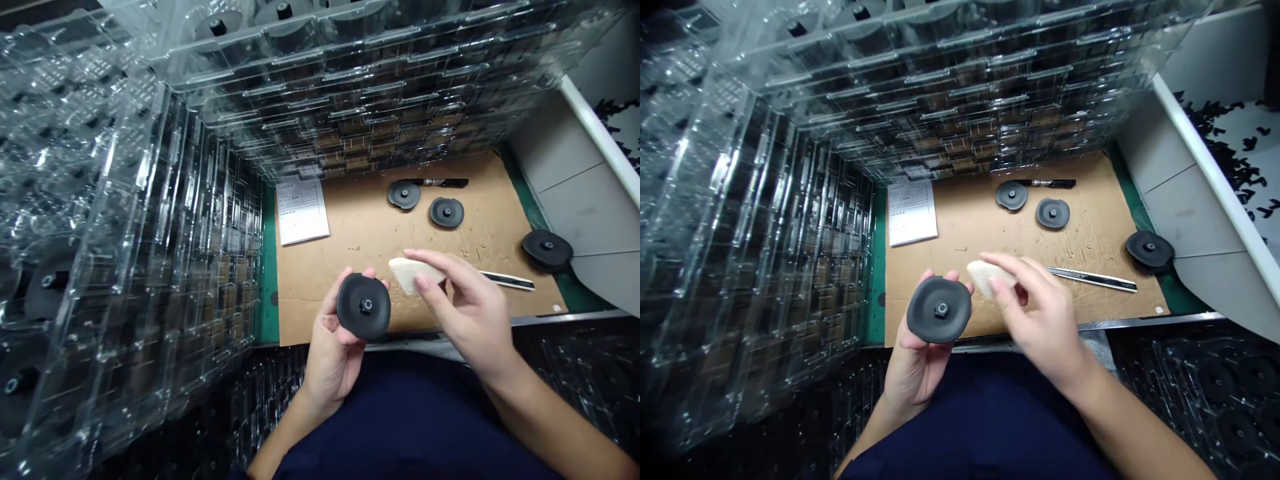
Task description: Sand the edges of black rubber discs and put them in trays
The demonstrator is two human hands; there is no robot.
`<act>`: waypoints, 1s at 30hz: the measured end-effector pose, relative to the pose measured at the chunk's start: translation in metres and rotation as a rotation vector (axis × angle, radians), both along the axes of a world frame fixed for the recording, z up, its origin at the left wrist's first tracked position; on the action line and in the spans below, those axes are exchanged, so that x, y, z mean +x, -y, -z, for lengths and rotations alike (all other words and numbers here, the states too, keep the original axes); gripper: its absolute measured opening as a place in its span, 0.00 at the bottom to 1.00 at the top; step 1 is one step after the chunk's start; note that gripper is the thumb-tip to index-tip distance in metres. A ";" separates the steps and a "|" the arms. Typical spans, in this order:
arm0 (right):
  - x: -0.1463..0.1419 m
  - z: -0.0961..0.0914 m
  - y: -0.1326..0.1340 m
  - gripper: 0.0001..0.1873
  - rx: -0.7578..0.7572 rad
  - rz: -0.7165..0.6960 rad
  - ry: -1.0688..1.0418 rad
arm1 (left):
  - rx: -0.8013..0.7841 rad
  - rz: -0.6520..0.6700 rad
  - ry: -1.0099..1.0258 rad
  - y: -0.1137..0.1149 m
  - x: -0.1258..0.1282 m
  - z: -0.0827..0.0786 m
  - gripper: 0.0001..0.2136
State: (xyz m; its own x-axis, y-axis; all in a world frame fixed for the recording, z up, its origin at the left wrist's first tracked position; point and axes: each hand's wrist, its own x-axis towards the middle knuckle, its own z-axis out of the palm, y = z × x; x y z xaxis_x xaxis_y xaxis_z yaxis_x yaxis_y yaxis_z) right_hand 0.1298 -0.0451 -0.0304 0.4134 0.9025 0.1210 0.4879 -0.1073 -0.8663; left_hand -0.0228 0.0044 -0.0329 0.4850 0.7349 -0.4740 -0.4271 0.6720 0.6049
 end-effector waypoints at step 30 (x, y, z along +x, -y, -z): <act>0.020 -0.001 -0.038 0.12 0.035 -0.372 0.050 | -0.225 0.192 0.198 -0.006 -0.014 0.005 0.25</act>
